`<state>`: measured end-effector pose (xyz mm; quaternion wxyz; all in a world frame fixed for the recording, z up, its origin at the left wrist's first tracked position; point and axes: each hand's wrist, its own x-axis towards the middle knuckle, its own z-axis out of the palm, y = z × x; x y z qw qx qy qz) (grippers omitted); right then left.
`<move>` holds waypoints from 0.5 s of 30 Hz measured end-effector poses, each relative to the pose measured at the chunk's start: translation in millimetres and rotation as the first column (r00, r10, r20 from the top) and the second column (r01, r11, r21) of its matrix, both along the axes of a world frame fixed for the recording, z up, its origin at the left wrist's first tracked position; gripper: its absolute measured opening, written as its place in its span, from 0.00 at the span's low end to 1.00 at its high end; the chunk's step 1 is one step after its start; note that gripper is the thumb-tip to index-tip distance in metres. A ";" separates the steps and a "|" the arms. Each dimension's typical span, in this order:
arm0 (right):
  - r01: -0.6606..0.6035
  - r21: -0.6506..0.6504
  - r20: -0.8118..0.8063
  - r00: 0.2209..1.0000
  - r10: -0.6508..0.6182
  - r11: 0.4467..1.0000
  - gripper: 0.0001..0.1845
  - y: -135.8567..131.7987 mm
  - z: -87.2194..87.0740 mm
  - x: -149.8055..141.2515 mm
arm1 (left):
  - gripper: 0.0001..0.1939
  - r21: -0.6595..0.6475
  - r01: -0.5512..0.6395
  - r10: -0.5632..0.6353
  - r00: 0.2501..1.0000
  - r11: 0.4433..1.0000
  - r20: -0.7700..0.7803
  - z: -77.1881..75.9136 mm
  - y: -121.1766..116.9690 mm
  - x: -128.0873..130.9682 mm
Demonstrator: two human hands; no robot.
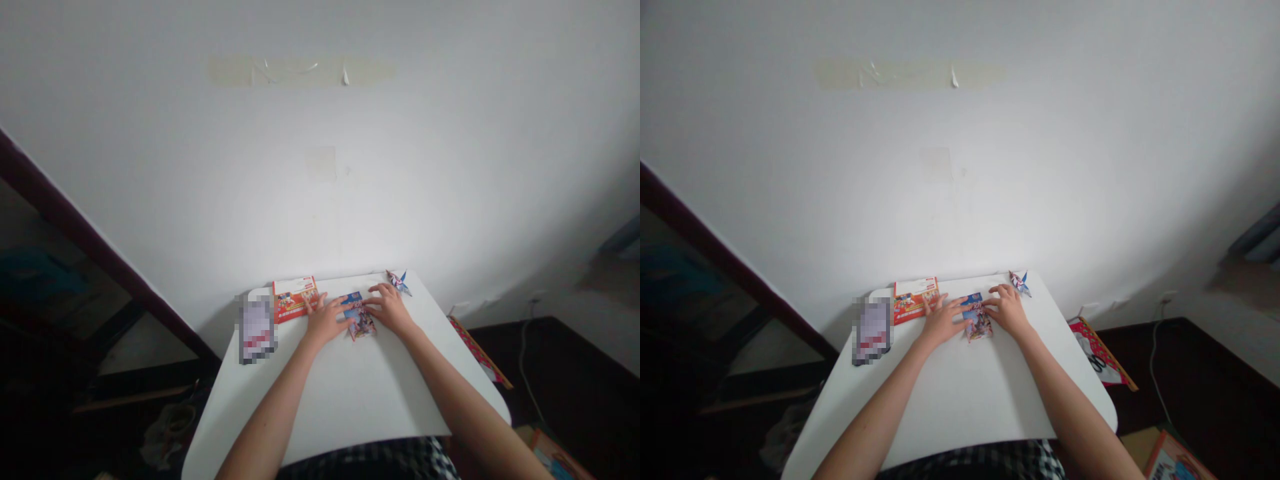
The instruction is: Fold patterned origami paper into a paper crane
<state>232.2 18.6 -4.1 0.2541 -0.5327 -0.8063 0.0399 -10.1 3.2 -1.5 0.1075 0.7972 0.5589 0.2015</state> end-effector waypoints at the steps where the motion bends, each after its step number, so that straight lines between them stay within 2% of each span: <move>1: -0.011 -0.012 0.002 1.000 0.011 1.000 0.11 0.1 -0.3 1.7 | 0.22 -0.001 -0.001 0.001 1.000 1.000 0.000 0.2 -0.2 0.1; 4: -0.043 -0.050 0.007 0.999 0.043 0.998 0.11 -0.2 -0.9 6.3 | 0.22 -0.003 -0.004 0.004 1.000 1.000 -0.006 0.9 -0.7 0.5; 10: -0.106 -0.126 0.010 0.994 0.108 0.986 0.18 -0.8 -2.1 15.6 | 0.21 0.009 -0.009 0.009 1.000 1.000 -0.015 0.4 -0.6 0.6; 15: -0.163 -0.140 0.011 0.986 0.167 0.977 0.21 0.2 -6.3 23.7 | 0.21 0.021 -0.015 0.016 1.000 1.000 -0.015 -0.5 -0.6 0.9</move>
